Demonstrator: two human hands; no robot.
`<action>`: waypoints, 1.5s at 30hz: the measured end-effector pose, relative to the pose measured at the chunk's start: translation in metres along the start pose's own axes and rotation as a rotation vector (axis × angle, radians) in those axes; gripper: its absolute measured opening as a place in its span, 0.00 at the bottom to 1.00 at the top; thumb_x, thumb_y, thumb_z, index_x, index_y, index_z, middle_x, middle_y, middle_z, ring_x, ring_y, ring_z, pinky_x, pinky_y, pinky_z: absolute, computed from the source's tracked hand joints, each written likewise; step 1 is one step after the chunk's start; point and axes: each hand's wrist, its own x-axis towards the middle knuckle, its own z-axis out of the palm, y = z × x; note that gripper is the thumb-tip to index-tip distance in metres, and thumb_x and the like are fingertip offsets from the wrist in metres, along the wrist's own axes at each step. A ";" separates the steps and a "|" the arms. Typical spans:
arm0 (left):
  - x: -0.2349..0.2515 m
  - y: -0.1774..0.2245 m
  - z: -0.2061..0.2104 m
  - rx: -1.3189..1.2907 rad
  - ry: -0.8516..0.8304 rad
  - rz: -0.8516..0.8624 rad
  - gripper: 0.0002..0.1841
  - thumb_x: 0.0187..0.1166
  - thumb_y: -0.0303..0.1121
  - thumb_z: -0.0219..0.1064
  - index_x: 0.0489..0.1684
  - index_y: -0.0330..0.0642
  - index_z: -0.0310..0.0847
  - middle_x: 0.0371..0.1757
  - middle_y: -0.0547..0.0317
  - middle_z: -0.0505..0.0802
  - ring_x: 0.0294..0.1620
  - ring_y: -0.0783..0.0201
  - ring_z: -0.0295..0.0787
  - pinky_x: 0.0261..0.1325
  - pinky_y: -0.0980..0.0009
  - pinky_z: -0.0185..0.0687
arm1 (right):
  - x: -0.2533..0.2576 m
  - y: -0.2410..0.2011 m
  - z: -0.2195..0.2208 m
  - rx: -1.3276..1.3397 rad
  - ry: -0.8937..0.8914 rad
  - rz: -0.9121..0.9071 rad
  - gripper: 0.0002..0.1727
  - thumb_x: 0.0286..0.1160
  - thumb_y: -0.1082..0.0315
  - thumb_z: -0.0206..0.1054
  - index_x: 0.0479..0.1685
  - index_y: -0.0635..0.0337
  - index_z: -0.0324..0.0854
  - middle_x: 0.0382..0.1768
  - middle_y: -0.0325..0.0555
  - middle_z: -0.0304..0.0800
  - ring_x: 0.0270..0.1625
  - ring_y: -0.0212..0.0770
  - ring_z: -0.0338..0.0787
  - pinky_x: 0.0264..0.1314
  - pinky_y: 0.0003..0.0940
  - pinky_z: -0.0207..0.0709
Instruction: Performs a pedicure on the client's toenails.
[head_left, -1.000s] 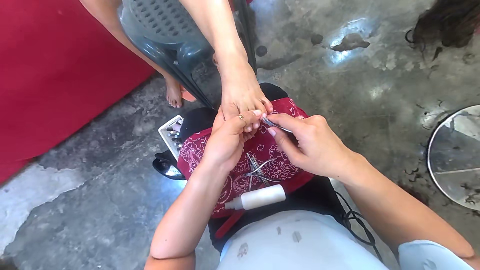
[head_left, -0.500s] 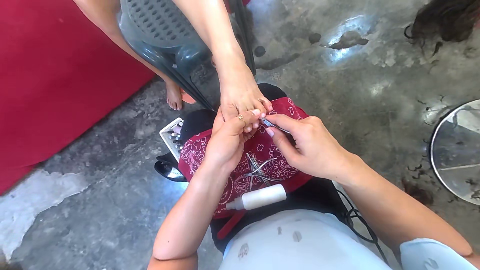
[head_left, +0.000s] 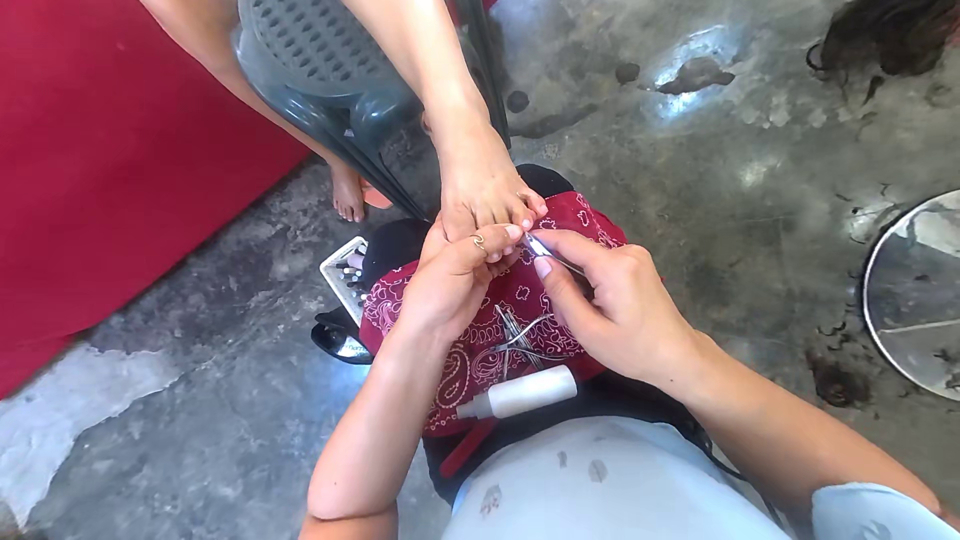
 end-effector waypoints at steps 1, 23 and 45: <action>0.000 0.000 0.001 0.000 0.008 0.004 0.09 0.71 0.22 0.63 0.41 0.50 0.78 0.30 0.65 0.84 0.33 0.71 0.83 0.47 0.68 0.86 | 0.000 -0.002 0.001 -0.021 0.005 0.003 0.17 0.85 0.67 0.56 0.62 0.66 0.84 0.17 0.30 0.78 0.15 0.19 0.73 0.15 0.15 0.68; 0.011 -0.008 0.023 0.010 0.165 0.099 0.21 0.69 0.16 0.69 0.59 0.40 0.71 0.41 0.54 0.88 0.41 0.63 0.89 0.53 0.63 0.89 | 0.001 -0.008 0.001 -0.340 0.094 0.030 0.18 0.83 0.68 0.55 0.61 0.69 0.83 0.15 0.37 0.76 0.14 0.31 0.73 0.15 0.27 0.64; 0.012 -0.009 0.027 0.021 0.212 0.100 0.27 0.66 0.16 0.72 0.63 0.39 0.67 0.42 0.52 0.89 0.41 0.62 0.90 0.50 0.65 0.89 | 0.007 -0.014 -0.002 -0.623 0.045 0.029 0.16 0.79 0.66 0.56 0.52 0.65 0.85 0.13 0.42 0.76 0.15 0.45 0.79 0.18 0.41 0.65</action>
